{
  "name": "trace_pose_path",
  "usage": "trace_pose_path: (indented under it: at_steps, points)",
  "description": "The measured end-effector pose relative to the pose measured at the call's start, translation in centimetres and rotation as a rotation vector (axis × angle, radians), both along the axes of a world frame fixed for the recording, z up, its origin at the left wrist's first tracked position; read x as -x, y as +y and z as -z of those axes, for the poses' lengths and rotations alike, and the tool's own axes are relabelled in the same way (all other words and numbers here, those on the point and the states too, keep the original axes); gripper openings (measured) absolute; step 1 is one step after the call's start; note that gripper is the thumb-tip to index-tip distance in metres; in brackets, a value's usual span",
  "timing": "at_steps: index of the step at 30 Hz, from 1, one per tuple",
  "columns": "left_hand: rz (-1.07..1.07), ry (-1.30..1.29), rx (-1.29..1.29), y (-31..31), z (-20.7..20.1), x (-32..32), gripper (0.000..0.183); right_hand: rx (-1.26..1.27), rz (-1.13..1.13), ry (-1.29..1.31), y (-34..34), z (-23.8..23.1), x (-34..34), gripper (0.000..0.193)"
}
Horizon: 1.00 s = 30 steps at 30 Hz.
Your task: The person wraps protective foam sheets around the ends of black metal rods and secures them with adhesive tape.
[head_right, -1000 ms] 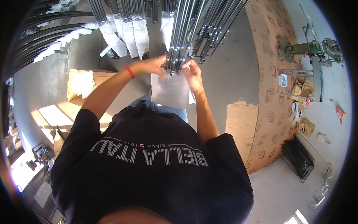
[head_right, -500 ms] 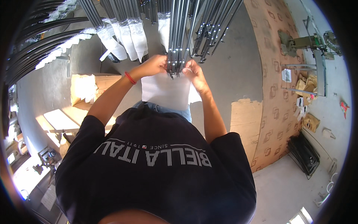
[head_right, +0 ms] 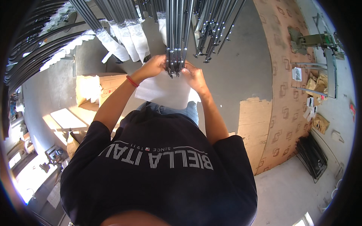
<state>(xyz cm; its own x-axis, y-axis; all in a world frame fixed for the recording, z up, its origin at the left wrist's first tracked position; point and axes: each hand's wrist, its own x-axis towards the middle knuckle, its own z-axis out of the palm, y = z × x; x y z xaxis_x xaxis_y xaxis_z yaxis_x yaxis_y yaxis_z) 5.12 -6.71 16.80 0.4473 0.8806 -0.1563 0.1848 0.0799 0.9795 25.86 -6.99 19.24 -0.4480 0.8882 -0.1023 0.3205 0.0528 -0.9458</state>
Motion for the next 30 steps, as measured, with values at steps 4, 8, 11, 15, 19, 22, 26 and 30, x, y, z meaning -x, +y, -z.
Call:
trace_pose_path:
  at_steps: [4,8,11,15,19,22,26,30]
  points:
    - [-0.114,-0.010,-0.036,-0.4,-2.6,-0.7,0.030,-0.039,-0.008,-0.080,0.6,-0.4,-0.2,0.021]
    - [-0.136,0.128,-0.146,-0.1,-3.8,-0.7,0.025,-0.148,0.019,0.004,0.7,1.1,-0.4,0.020]
    - [-0.222,0.218,-0.281,-0.4,-3.3,-1.0,0.021,-0.271,0.077,0.030,0.5,2.9,-0.3,0.022]
    - [-0.203,0.269,-0.235,-0.8,-2.6,-0.9,0.022,-0.177,0.124,0.056,0.4,4.0,-0.2,0.026]
    - [-0.198,0.177,-0.257,-1.3,-2.6,-0.9,0.029,0.001,0.062,0.097,0.9,4.4,-0.3,0.020]
    - [-0.200,0.210,-0.231,-1.5,-3.8,-1.3,0.036,0.174,0.025,0.253,1.1,4.4,0.0,0.020]
    - [-0.274,0.292,-0.179,-2.0,-3.3,-1.8,0.035,0.296,-0.051,0.362,1.8,3.8,0.0,0.031]
    - [-0.381,0.211,-0.157,-2.4,0.0,-2.1,0.029,0.349,-0.085,0.392,2.2,3.5,0.2,0.033]
